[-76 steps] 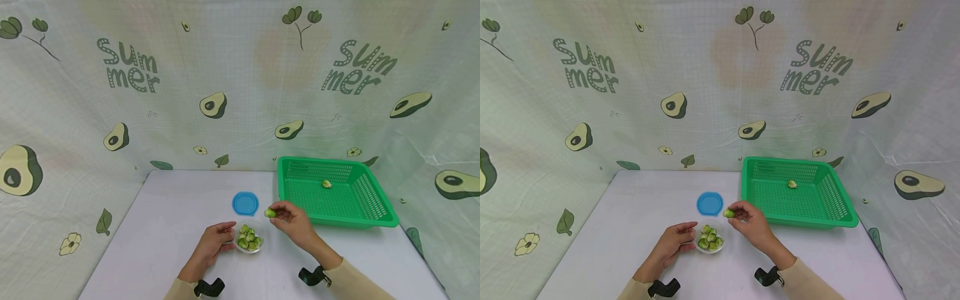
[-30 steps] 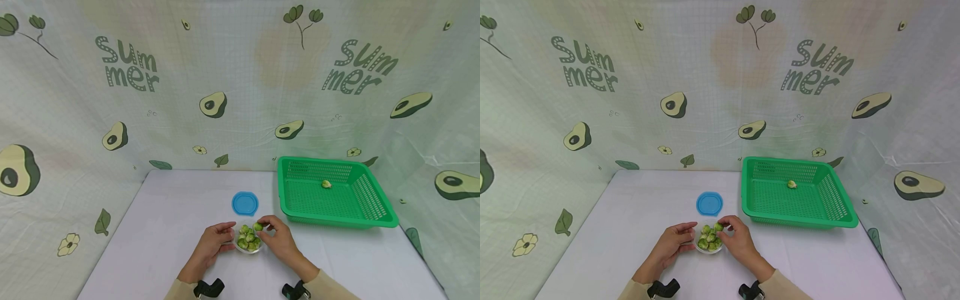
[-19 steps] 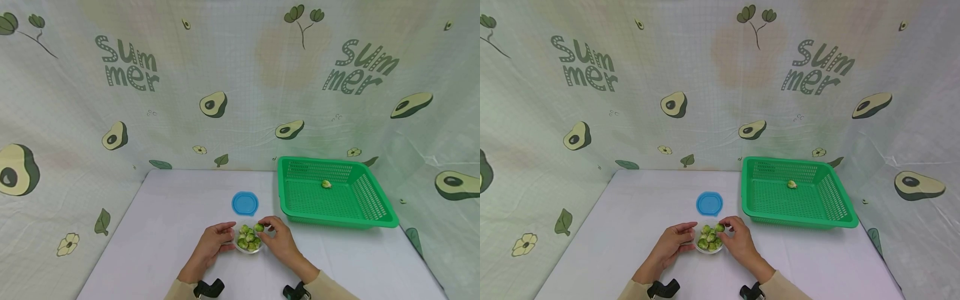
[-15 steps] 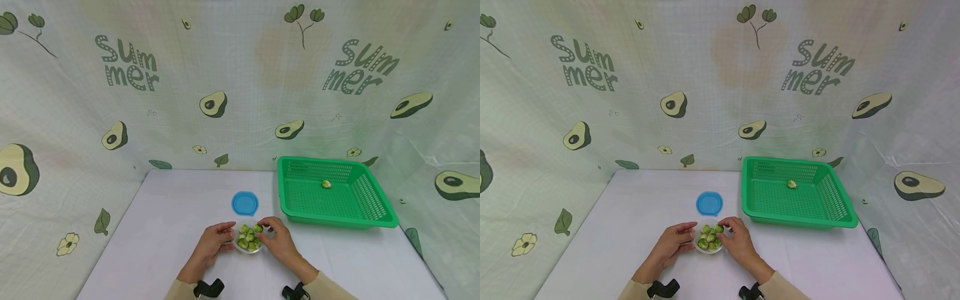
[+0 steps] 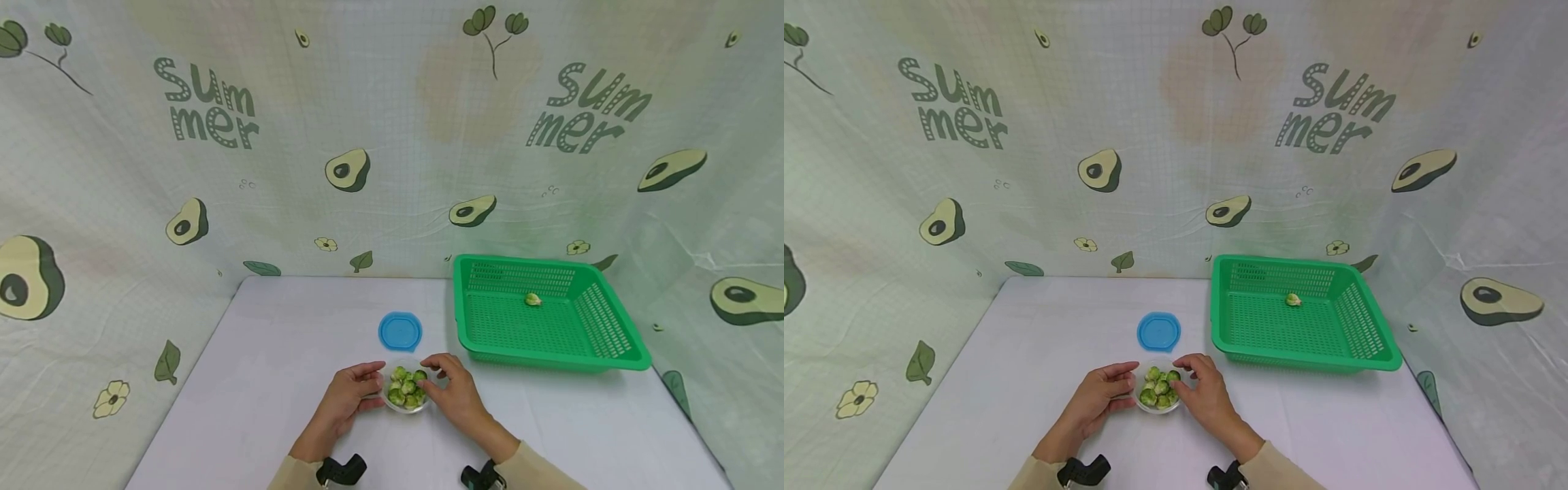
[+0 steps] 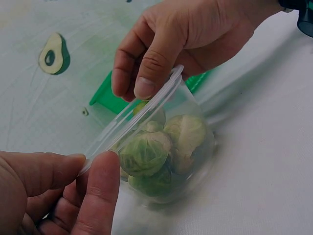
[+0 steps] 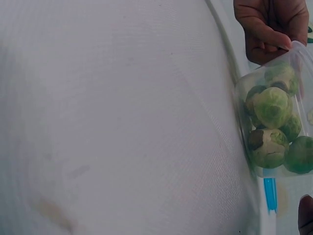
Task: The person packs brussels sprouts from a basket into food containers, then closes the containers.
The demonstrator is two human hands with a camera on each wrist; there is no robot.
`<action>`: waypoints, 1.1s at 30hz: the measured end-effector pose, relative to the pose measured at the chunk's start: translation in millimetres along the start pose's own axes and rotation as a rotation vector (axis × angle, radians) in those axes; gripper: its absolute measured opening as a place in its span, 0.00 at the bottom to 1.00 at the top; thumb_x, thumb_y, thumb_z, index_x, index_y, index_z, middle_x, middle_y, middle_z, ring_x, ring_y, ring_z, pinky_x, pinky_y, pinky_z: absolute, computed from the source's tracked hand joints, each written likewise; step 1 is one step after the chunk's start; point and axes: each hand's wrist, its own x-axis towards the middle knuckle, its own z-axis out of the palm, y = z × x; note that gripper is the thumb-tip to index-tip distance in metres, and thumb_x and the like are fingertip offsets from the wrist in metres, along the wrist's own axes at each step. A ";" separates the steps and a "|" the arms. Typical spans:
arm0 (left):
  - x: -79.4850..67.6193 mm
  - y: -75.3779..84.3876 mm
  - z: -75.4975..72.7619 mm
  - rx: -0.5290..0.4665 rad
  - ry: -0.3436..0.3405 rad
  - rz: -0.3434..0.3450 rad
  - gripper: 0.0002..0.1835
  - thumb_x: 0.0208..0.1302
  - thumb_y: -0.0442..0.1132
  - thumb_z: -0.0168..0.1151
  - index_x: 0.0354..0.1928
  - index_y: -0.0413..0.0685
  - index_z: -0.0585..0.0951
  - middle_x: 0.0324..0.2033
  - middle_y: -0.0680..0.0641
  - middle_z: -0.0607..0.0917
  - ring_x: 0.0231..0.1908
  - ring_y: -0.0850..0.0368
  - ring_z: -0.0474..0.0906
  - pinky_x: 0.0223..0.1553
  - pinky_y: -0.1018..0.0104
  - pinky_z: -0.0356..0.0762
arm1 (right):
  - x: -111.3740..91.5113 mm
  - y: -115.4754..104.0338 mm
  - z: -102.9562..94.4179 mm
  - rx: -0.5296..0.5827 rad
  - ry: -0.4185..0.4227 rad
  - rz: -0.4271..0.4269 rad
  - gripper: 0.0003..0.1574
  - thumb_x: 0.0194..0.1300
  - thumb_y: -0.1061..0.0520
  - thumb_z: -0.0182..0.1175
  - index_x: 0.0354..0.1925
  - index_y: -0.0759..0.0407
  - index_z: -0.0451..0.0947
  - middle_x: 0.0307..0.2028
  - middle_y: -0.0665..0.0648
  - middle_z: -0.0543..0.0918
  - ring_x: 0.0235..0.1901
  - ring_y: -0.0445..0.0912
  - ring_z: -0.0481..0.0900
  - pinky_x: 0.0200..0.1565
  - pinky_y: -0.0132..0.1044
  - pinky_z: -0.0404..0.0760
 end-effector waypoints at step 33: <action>2.5 -2.3 -1.1 0.010 -0.007 0.005 0.27 0.70 0.27 0.65 0.70 0.32 0.76 0.42 0.48 0.81 0.40 0.59 0.83 0.41 0.64 0.91 | -0.5 -0.1 -1.8 0.079 -0.030 0.061 0.20 0.59 0.67 0.76 0.49 0.56 0.85 0.46 0.45 0.84 0.47 0.52 0.80 0.47 0.39 0.84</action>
